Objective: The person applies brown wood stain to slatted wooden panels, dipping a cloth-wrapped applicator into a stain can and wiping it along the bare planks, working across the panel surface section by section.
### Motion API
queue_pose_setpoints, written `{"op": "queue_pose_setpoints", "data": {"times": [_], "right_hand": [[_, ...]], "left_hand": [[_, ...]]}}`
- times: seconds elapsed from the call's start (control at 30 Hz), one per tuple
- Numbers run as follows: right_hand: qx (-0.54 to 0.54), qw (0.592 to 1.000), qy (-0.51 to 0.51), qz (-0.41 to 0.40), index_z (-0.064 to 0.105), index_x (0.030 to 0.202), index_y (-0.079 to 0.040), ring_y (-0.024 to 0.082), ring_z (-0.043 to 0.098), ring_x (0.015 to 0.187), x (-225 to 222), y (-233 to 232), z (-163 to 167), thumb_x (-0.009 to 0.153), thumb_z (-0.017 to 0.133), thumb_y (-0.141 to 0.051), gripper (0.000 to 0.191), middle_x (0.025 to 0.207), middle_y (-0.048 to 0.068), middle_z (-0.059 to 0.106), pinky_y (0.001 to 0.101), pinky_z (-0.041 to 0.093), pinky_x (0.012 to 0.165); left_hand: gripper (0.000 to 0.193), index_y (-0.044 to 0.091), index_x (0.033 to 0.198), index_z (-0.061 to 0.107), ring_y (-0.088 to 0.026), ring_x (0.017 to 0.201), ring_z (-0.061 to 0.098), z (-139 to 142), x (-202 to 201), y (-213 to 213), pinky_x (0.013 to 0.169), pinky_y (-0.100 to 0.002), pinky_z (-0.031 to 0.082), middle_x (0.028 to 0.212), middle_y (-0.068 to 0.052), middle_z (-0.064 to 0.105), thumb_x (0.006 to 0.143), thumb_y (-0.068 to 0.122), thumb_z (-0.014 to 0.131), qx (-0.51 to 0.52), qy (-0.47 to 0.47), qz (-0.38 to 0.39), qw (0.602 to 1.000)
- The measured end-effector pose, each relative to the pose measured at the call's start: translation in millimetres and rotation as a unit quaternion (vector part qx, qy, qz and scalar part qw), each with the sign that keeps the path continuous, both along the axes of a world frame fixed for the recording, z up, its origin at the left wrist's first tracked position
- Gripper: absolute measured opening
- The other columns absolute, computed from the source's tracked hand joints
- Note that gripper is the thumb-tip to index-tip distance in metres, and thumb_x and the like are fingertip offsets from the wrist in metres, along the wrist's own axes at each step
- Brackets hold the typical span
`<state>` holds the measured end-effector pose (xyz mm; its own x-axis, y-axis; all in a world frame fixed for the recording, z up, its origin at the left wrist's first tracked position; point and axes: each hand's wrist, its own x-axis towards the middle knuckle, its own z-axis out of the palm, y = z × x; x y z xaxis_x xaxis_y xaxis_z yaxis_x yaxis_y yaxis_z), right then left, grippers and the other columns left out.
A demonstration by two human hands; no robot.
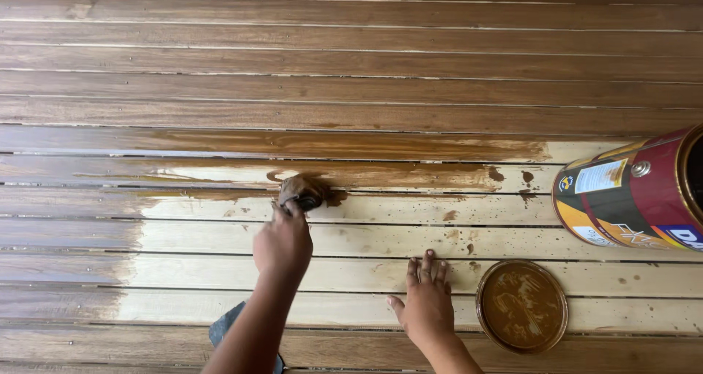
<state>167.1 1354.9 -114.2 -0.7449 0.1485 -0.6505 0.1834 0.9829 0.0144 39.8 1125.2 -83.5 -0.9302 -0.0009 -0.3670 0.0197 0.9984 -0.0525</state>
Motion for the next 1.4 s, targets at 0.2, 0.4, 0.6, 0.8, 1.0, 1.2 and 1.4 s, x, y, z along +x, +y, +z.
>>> {"op": "queue_pose_setpoints", "data": {"times": [0.2, 0.4, 0.6, 0.8, 1.0, 1.2, 1.4], "right_hand": [[-0.002, 0.999, -0.02, -0.039, 0.017, 0.156, 0.002, 0.054, 0.011, 0.149, -8.1, -15.1, 7.5, 0.09, 0.062, -0.065, 0.104, 0.165, 0.03, 0.003, 0.0553, 0.024, 0.12], [0.02, 0.998, -0.012, -0.054, 0.018, 0.154, 0.008, 0.057, 0.012, 0.148, -9.7, -29.2, 8.8, 0.085, 0.066, -0.071, 0.116, 0.163, 0.035, 0.005, 0.0597, 0.026, 0.118], [0.018, 0.999, -0.003, -0.036, 0.017, 0.153, 0.01, 0.057, 0.013, 0.146, -8.9, -28.9, 12.6, 0.084, 0.064, -0.074, 0.119, 0.161, 0.036, 0.004, 0.0586, 0.025, 0.118], [-0.063, 0.997, 0.034, -0.027, 0.027, 0.154, -0.007, 0.053, 0.016, 0.147, -2.4, -3.0, 11.2, 0.087, 0.067, -0.066, 0.098, 0.163, 0.028, 0.008, 0.0495, 0.029, 0.12], [-0.265, 0.942, 0.148, -0.144, 0.045, 0.147, -0.012, 0.041, 0.059, 0.118, 12.5, 59.2, 10.3, 0.08, 0.073, -0.041, 0.079, 0.144, 0.018, 0.053, 0.0455, 0.054, 0.094], [-0.211, 0.867, 0.213, -0.399, 0.061, 0.136, -0.013, 0.034, 0.076, 0.089, 6.8, 162.6, 19.1, 0.085, 0.072, -0.03, 0.055, 0.101, 0.021, 0.078, 0.0478, 0.059, 0.075], [-0.237, 0.798, 0.464, -0.303, 0.063, 0.131, -0.005, 0.028, 0.074, 0.109, -5.4, 232.5, 13.1, 0.098, 0.066, -0.018, 0.035, 0.121, 0.02, 0.073, 0.0388, 0.059, 0.087]], "left_hand": [[0.035, 0.003, 0.116, 0.066, -0.022, 0.077, 0.074, 0.6, -40.3, -57.4, 0.058, -0.036, 0.056, 0.097, -0.012, 0.073, 0.108, 0.026, 0.04, -0.152, -0.025, -0.003, 0.988], [0.031, 0.014, 0.1, 0.076, -0.018, 0.076, 0.074, 1.6, -70.6, -127.7, 0.056, -0.034, 0.05, 0.089, -0.007, 0.076, 0.107, 0.027, 0.049, -0.203, -0.049, 0.046, 0.977], [0.026, 0.012, 0.089, 0.075, -0.014, 0.065, 0.065, -39.2, -41.3, -47.2, 0.042, -0.03, 0.044, 0.091, -0.009, 0.07, 0.094, 0.033, 0.061, -0.259, 0.079, -0.074, 0.96], [0.02, 0.009, 0.091, 0.076, -0.022, 0.068, 0.067, -49.9, -28.4, 98.2, 0.042, -0.036, 0.04, 0.088, -0.011, 0.071, 0.091, 0.026, 0.064, -0.193, 0.055, -0.097, 0.975], [0.018, 0.008, 0.093, 0.077, -0.025, 0.075, 0.067, -42.3, -1.5, 233.3, 0.043, -0.036, 0.039, 0.092, -0.015, 0.07, 0.09, 0.021, 0.065, -0.146, 0.018, -0.153, 0.977], [0.025, 0.004, 0.098, 0.075, -0.03, 0.08, 0.067, -24.1, 29.6, 364.5, 0.048, -0.041, 0.047, 0.097, -0.019, 0.069, 0.089, 0.026, 0.065, -0.056, 0.025, -0.213, 0.975], [0.027, 0.002, 0.103, 0.072, -0.018, 0.072, 0.065, -45.0, 30.4, 350.7, 0.044, -0.033, 0.046, 0.091, -0.014, 0.067, 0.093, 0.025, 0.064, -0.127, 0.024, -0.265, 0.956]]}}
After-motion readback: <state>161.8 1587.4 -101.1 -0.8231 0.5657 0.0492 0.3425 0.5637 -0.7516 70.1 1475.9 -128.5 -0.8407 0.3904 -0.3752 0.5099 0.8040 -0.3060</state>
